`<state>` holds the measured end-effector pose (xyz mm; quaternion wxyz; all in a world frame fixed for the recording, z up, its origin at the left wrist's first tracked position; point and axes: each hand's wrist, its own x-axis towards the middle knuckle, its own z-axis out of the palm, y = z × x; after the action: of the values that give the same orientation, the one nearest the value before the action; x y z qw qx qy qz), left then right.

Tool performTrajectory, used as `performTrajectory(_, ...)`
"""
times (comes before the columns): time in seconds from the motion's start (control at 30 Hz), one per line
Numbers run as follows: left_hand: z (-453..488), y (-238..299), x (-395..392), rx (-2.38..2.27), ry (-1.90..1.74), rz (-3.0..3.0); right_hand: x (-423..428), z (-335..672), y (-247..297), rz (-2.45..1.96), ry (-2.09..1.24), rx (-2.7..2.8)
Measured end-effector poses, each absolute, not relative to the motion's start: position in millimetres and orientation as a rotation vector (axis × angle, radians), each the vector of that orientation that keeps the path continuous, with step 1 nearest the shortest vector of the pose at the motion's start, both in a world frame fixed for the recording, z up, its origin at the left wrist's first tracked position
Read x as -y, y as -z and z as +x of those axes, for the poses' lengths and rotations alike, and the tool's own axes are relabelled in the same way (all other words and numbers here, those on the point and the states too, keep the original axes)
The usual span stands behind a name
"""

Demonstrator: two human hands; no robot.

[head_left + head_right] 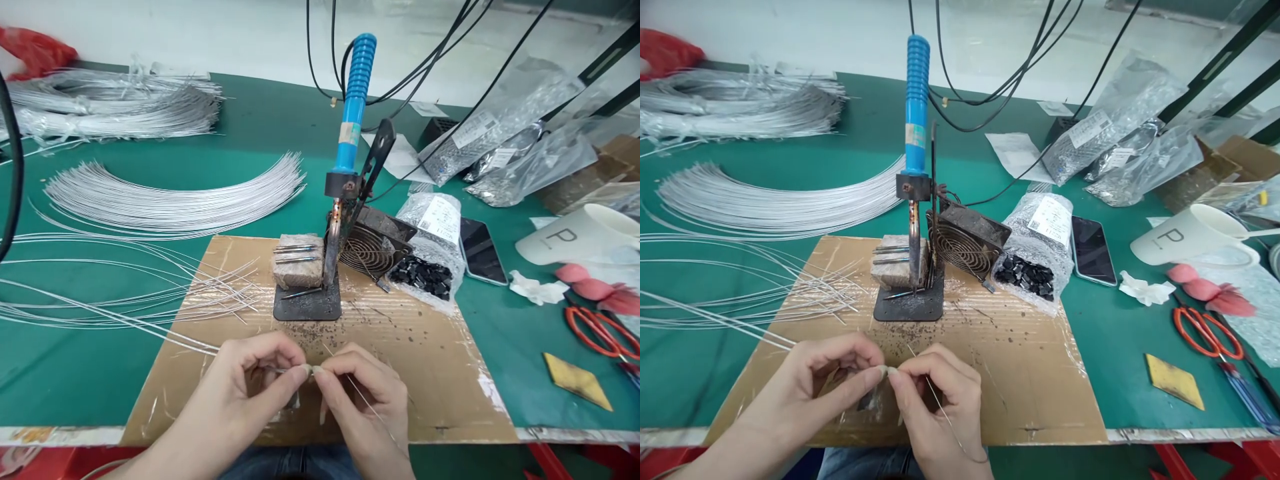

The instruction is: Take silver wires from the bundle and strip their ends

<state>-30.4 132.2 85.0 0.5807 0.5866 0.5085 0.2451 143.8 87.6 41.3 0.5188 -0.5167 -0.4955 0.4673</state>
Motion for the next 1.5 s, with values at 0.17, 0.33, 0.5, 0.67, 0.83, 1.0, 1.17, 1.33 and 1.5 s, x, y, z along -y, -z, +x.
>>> performTrajectory(0.17,-30,-87,-134,-1.196,-0.557,1.314,-89,145,-44,-1.278,-1.147,1.070)
performTrajectory(0.33,-32,-79,-135,-1.204,-0.576,1.311,-90,144,-44,-1.236,-1.284,0.895)
performTrajectory(0.5,-32,-79,-133,-1.207,-0.615,1.343,-89,137,-41,-1.107,-1.445,0.746)
performTrajectory(0.67,-34,-78,-128,-1.234,-0.640,1.349,-88,133,-41,-1.024,-1.536,0.654)
performTrajectory(0.83,-36,-73,-126,-1.231,-0.646,1.344,-88,132,-40,-1.000,-1.537,0.636)
performTrajectory(1.0,-35,-73,-126,-1.203,-0.695,1.348,-86,131,-39,-0.974,-1.561,0.600)
performTrajectory(1.17,-33,-71,-123,-1.233,-0.733,1.362,-86,129,-41,-0.999,-1.574,0.544)
performTrajectory(1.33,-31,-69,-121,-1.325,-0.729,1.501,-87,128,-42,-1.025,-1.580,0.517)
performTrajectory(1.5,-31,-72,-120,-1.335,-0.707,1.522,-86,127,-42,-1.013,-1.604,0.477)
